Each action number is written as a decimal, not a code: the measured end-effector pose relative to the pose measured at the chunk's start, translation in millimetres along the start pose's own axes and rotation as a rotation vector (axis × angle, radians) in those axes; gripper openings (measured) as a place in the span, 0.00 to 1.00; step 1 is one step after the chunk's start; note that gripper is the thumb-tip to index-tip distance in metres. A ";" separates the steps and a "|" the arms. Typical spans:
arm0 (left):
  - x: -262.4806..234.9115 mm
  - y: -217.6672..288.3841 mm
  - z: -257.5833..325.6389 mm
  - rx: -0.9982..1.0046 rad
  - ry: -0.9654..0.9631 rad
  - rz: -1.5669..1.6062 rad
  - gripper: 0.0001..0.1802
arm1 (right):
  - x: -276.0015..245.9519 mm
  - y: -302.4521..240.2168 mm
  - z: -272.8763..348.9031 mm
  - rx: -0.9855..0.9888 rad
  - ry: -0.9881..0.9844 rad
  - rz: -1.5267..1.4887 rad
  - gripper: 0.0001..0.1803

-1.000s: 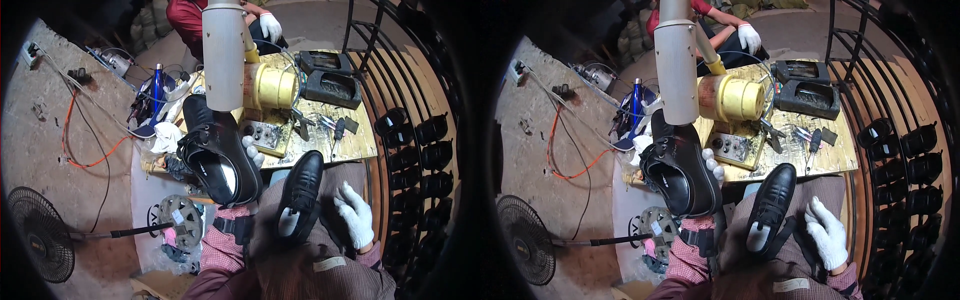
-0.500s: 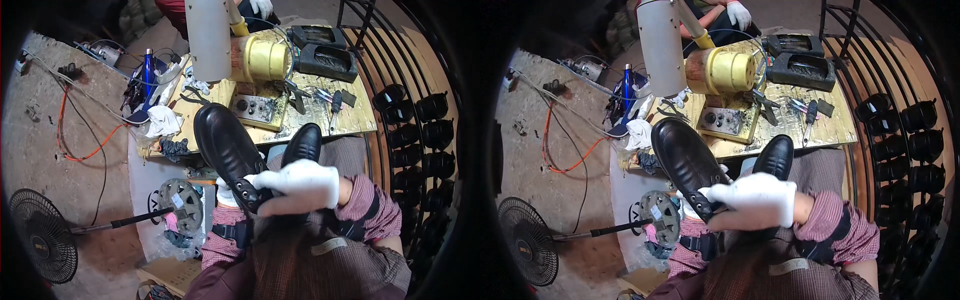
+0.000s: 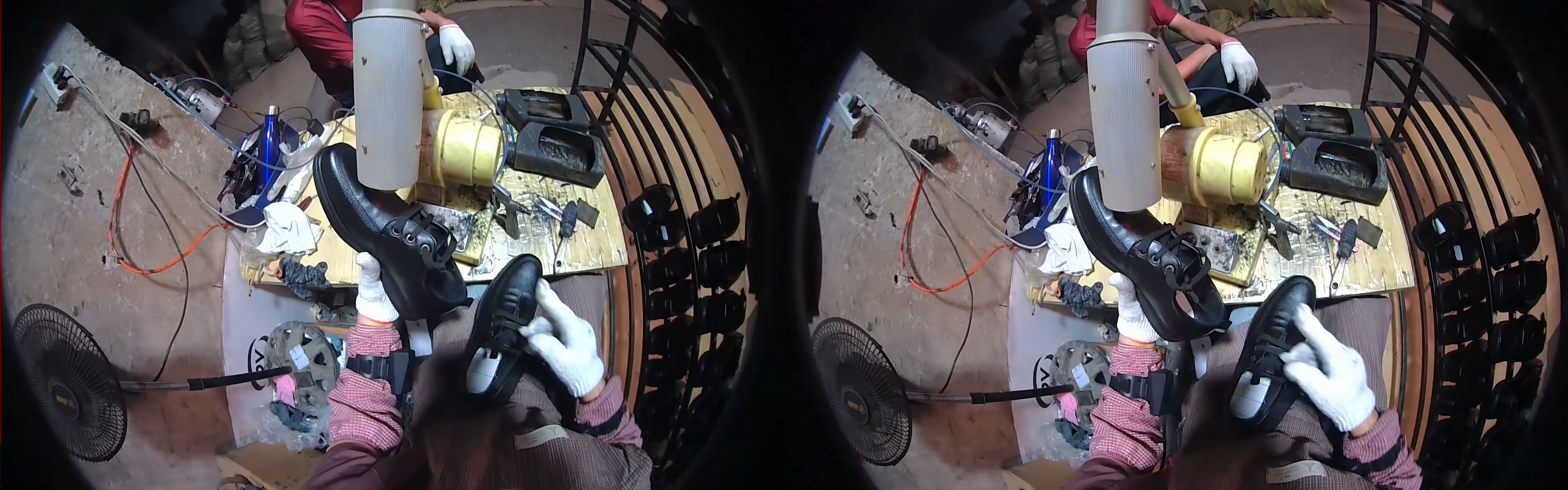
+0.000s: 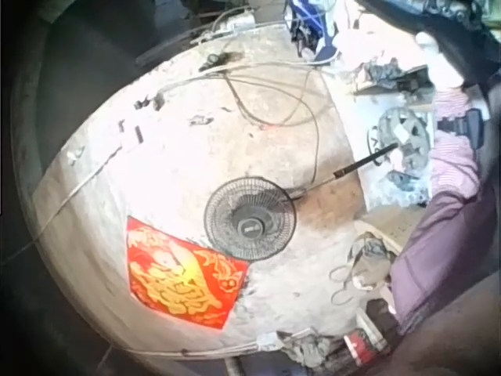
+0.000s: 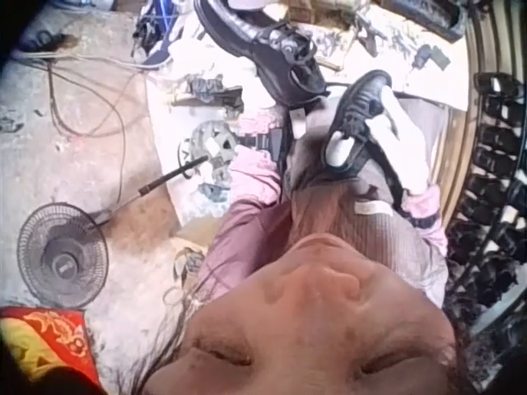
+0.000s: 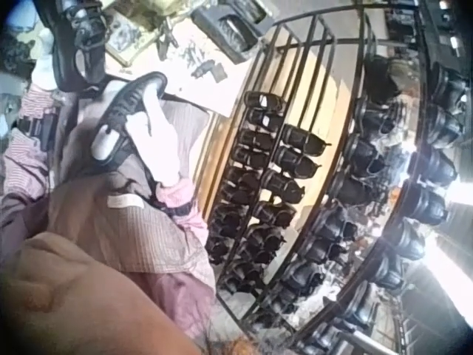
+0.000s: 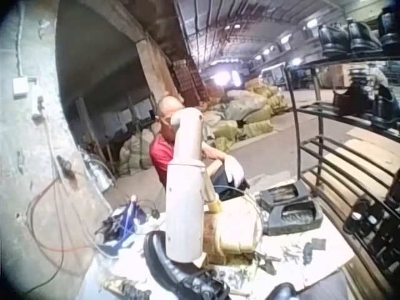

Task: Polishing and inspecting black leather shoes at a workshop station.

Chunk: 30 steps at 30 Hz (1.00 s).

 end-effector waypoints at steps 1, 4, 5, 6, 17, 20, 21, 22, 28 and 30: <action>1.3 1.4 -3.2 0.012 -0.006 -0.055 0.55 | -5.5 11.7 10.1 0.051 0.041 -0.006 0.39; 1.4 3.0 -10.3 0.045 0.005 -0.119 0.55 | -13.6 40.9 33.7 0.197 0.106 -0.034 0.39; 1.2 3.0 -11.6 0.062 0.008 -0.099 0.55 | -14.5 45.3 38.8 0.199 0.130 -0.052 0.39; 1.9 2.1 -10.8 0.059 -0.001 -0.081 0.55 | -17.1 46.5 42.0 0.179 0.152 -0.044 0.39; 37.3 -56.9 117.1 -0.322 -0.007 0.246 0.64 | -58.0 11.6 -21.5 -0.137 0.386 0.509 0.36; 47.4 -66.3 135.3 -0.385 0.057 0.049 0.63 | -63.6 32.9 -91.0 0.056 0.419 0.922 0.52; 49.8 -72.7 141.2 -0.417 0.124 0.084 0.62 | -63.2 46.6 -107.9 0.150 0.400 0.974 0.54; 51.2 -77.1 145.8 -0.440 0.197 0.115 0.62 | -60.6 60.7 -121.2 0.244 0.393 1.096 0.52; 73.8 -83.8 146.9 -0.498 0.091 0.438 0.49 | -71.7 95.5 -127.9 0.239 0.486 1.199 0.44; 74.1 -84.0 145.4 -0.524 0.051 0.562 0.46 | -77.4 78.4 -108.2 0.119 0.562 1.022 0.43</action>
Point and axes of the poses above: each hand's wrist, its own z-axis away from the middle knuckle, its own x-axis out of the palm, y = z × x, the point moved 7 cm from there along -z, towards the middle knuckle, and after that the axes turned 5 degrees about z, right-handed, at the moved point
